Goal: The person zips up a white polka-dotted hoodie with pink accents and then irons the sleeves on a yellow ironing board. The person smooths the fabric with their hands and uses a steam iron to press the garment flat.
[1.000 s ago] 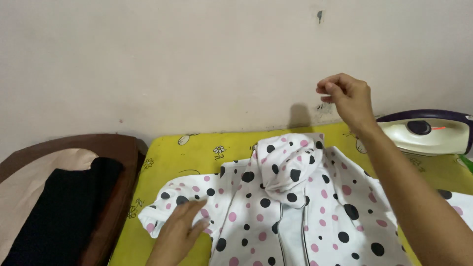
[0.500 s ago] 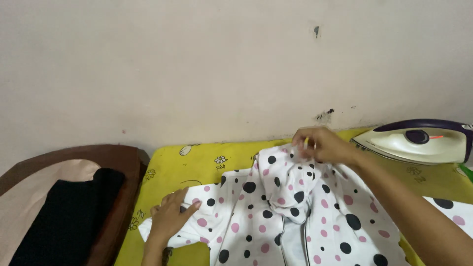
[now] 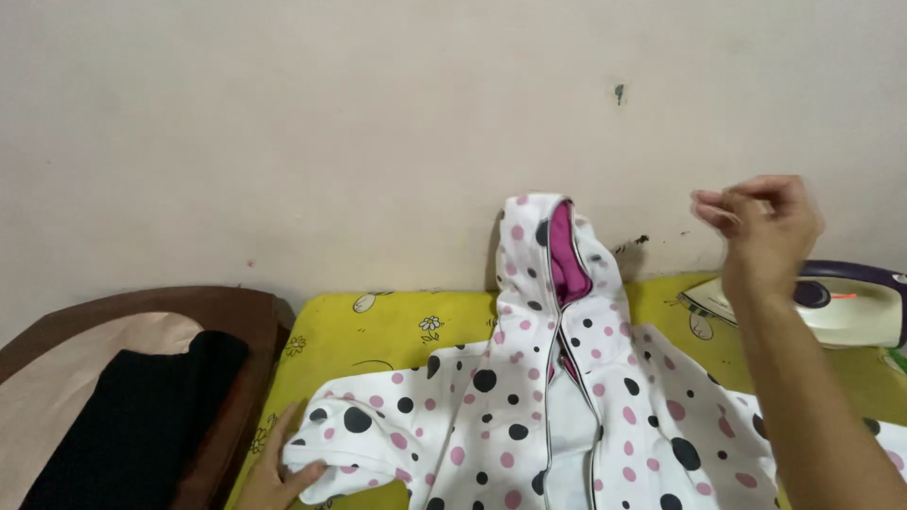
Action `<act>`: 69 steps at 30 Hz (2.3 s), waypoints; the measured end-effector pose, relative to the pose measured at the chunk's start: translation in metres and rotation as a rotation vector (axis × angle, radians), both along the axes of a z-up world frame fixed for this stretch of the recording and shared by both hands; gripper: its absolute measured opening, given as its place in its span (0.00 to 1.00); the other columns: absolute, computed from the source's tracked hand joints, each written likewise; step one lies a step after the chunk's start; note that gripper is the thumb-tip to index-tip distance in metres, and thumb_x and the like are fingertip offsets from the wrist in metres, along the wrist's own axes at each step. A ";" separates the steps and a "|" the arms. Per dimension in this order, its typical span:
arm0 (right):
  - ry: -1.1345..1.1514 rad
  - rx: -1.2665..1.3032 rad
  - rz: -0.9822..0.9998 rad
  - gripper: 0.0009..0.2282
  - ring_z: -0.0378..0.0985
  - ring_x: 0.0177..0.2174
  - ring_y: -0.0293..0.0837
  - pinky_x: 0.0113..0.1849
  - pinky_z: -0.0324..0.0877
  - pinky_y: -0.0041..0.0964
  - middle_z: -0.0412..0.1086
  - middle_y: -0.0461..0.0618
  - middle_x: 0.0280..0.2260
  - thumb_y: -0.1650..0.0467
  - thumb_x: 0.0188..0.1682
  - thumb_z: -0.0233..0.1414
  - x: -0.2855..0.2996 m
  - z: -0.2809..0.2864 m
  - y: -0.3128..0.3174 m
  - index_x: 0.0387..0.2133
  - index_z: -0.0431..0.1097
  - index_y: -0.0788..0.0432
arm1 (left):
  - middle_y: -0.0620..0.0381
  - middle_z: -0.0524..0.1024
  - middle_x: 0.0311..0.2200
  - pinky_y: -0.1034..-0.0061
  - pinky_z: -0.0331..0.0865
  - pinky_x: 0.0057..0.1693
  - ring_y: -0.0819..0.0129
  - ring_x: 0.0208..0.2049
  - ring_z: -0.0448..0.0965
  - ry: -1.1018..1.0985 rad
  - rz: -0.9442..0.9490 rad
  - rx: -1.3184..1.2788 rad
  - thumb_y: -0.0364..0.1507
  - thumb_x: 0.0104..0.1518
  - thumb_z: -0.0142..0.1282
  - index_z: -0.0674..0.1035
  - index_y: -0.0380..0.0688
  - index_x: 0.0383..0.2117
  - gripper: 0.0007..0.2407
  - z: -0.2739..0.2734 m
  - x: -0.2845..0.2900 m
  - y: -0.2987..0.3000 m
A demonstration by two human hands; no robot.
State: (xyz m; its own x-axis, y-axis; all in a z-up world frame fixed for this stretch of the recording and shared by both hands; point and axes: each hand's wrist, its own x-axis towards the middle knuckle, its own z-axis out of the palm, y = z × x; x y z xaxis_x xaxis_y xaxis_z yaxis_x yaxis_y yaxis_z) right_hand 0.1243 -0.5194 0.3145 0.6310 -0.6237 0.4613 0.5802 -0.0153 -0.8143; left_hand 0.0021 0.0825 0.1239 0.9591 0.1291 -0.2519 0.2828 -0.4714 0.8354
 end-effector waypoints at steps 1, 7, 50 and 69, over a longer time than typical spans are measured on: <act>-0.003 -0.001 0.002 0.08 0.87 0.33 0.47 0.39 0.87 0.32 0.65 0.47 0.25 0.81 0.53 0.52 -0.024 0.000 0.003 0.31 0.65 0.55 | 0.65 0.59 0.72 0.61 0.63 0.69 0.64 0.68 0.67 -0.003 0.002 -0.001 0.41 0.36 0.70 0.54 0.73 0.71 0.49 0.004 -0.005 -0.006; 0.547 -0.475 0.419 0.02 0.80 0.23 0.48 0.21 0.76 0.41 0.77 0.59 0.23 0.77 0.49 0.57 -0.118 -0.088 0.010 0.30 0.73 0.66 | 0.72 0.86 0.32 0.85 0.71 0.39 0.75 0.23 0.74 0.068 -0.027 0.483 0.26 0.48 0.68 0.72 0.88 0.61 0.34 0.034 -0.007 -0.036; 0.776 -0.529 0.031 0.16 0.74 0.36 0.52 0.38 0.66 0.46 0.72 0.52 0.31 0.75 0.36 0.58 -0.072 -0.210 0.030 0.40 0.72 0.54 | 0.44 0.75 0.38 0.45 0.75 0.47 0.40 0.43 0.81 -0.378 -0.522 0.474 0.39 0.54 0.59 0.76 0.41 0.35 0.14 -0.031 0.113 -0.403; 0.515 -1.142 0.254 0.26 0.72 0.51 0.67 0.48 0.71 0.61 0.68 0.55 0.52 0.78 0.41 0.54 -0.043 -0.138 0.056 0.55 0.72 0.44 | 0.60 0.68 0.42 0.65 0.81 0.45 0.55 0.41 0.82 -0.925 -0.207 -0.103 0.19 0.53 0.61 0.73 0.45 0.38 0.11 -0.022 0.103 -0.402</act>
